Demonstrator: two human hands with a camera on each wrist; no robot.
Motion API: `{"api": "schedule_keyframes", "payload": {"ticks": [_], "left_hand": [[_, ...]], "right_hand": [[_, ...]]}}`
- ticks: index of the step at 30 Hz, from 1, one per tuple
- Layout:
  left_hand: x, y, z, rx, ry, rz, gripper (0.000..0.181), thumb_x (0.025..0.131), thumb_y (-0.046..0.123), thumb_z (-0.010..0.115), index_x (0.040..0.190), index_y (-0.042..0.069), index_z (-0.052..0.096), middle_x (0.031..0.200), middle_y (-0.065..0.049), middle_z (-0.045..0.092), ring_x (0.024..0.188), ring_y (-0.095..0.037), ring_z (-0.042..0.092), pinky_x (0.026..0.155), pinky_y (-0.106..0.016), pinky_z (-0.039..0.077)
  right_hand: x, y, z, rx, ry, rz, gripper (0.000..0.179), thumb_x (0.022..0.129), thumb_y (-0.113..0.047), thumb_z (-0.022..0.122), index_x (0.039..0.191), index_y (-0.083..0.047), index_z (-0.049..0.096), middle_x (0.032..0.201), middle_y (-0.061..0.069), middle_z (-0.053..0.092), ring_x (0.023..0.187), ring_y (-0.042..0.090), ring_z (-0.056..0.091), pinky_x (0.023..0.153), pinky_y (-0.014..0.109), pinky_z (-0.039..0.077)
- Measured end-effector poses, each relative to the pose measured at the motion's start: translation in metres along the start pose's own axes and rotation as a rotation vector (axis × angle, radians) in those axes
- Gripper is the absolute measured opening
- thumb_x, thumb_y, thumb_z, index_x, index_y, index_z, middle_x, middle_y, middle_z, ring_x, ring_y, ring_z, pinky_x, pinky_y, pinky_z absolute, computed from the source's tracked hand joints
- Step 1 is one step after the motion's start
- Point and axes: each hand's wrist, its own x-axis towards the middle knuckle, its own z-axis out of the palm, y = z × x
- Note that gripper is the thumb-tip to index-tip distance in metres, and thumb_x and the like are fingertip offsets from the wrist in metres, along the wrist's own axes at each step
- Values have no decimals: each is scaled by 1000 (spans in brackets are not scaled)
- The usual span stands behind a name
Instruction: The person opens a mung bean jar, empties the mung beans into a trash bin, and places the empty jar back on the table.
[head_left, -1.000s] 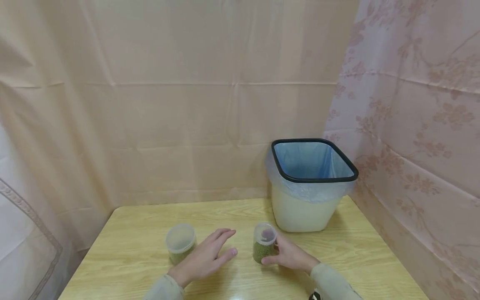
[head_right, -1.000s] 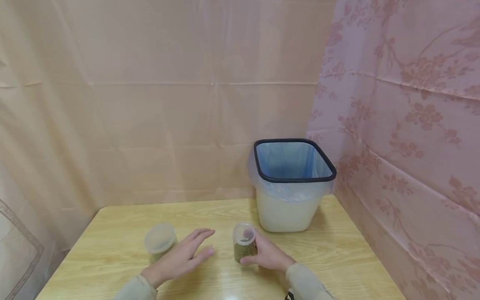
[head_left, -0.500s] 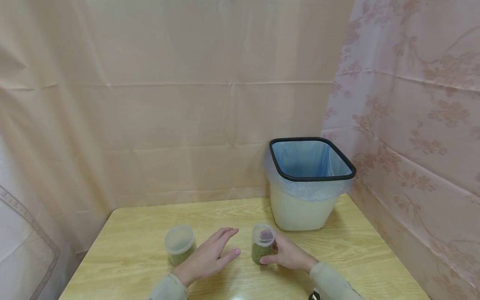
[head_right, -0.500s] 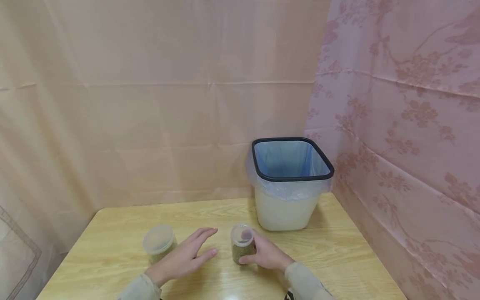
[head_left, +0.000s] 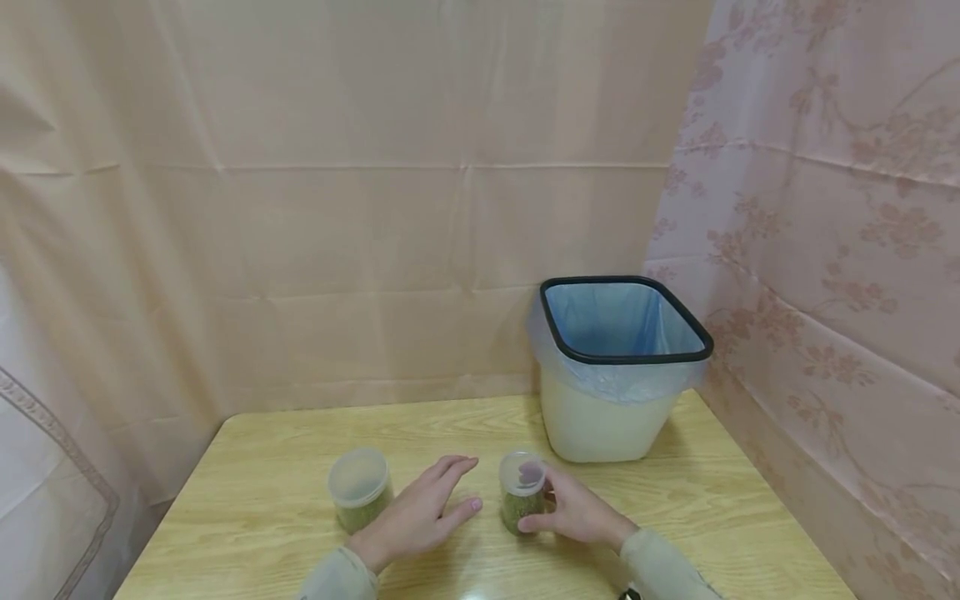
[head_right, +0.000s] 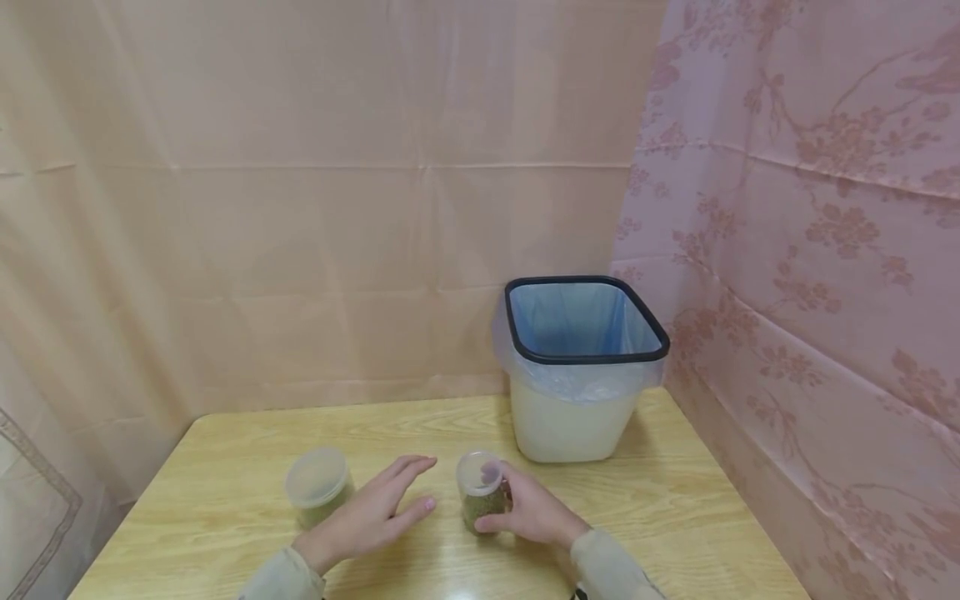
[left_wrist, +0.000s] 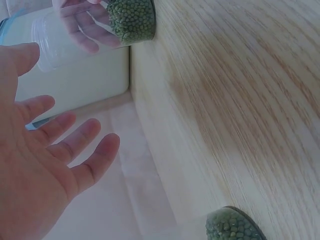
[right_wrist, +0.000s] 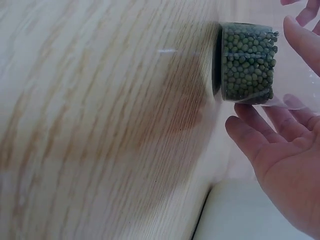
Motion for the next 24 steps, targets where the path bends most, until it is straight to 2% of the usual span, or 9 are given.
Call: {"api": "schedule_keyframes", "payload": {"ticks": [8,16,24], "left_hand": [[1,-1,2,6,-6,-3,66,106,51,44,151,3,40,149,-10,47,124,-29,56,102,-51,48],[0,-2,2,7,6,-3,67,106,52,44,151,2,40,147,-11,48,122,-29,58,100,-50,50],[1,0,1,2,2,-9,67,105,50,48,153,5,38,148,-10,47,117,-27,60,100,-49,50]], "right_hand": [[-2,-3,-1,-31,27,11,72,87,-25,83,143,0,46,139,12,57,134,41,48,109,61,36],[-1,-5,0,-60,30,-15,69,85,-27,84,141,-2,50,136,5,59,127,31,56,107,58,40],[-1,-8,1,-86,31,0,72,85,-28,84,144,-8,48,138,2,57,126,28,55,105,54,44]]}}
